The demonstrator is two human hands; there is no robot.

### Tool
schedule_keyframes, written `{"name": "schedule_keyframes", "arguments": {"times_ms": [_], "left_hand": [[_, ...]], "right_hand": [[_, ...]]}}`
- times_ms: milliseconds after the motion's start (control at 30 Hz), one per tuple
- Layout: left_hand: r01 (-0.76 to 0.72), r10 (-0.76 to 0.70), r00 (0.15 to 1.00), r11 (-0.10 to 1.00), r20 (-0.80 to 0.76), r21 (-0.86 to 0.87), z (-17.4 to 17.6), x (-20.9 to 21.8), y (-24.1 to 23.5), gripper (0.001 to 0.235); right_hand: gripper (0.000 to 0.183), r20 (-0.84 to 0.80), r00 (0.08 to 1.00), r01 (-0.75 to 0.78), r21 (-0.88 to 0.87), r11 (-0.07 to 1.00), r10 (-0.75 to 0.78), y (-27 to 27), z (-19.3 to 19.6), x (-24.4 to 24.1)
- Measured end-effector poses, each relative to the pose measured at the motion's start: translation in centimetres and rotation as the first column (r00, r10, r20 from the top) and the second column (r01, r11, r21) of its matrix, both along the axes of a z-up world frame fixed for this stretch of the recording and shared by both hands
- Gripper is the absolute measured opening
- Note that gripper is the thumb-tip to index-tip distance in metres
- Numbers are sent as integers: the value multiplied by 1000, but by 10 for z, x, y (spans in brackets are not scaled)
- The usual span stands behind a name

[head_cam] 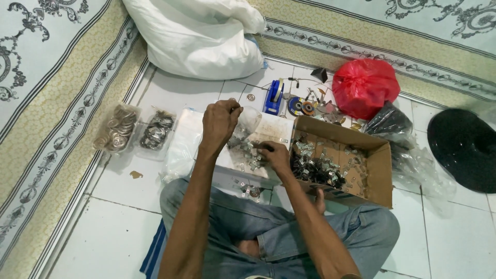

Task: The person sits on the floor and sorts small metal parts from a cardboard box into a clear plastic bag. They pick up individual pieces, inspect them, and place them into the bag.

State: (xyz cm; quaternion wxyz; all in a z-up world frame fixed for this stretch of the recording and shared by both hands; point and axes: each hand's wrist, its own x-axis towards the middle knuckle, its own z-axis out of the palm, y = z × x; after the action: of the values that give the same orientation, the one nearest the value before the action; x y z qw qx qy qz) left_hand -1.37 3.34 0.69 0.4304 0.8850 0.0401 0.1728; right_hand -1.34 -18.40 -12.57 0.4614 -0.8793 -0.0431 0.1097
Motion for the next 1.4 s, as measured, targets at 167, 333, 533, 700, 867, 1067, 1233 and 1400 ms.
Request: {"name": "schedule_keyframes", "arguments": {"times_ms": [167,333,533,700,867,1067,1233,1400], "left_hand": [[-32,32,999,997,-1,-68,-7,7,-6,14],[-44,46,999,991,11,-124,-14,16,-11,16],[-43,40,999,989,-19,-144,-12,31,-24,17],[-2,-1,1000,993,-27,-117,-15,45,-35,18],[-8,3,999,994,-52,-110,-13,51,-42,17],[-9,2,998,995,-70,-98,-17,55,-42,17],[10,-14,997,998,-70,-56,-15,54,-43,18],[37,-35,998,999,-50,28,-23,60,-41,17]], "right_hand": [[37,-231,958,274,555,786,-171,-9,-2,25],[31,-157,964,265,674,690,-217,-3,51,38],[17,-39,977,144,849,508,-212,19,108,56],[18,71,953,92,857,507,-294,36,112,65],[17,175,935,74,753,653,-307,44,109,59],[19,326,911,-22,649,761,-252,42,104,55],[20,421,889,-76,520,851,-178,30,94,65],[19,451,888,-56,297,953,-88,30,91,70]]}}
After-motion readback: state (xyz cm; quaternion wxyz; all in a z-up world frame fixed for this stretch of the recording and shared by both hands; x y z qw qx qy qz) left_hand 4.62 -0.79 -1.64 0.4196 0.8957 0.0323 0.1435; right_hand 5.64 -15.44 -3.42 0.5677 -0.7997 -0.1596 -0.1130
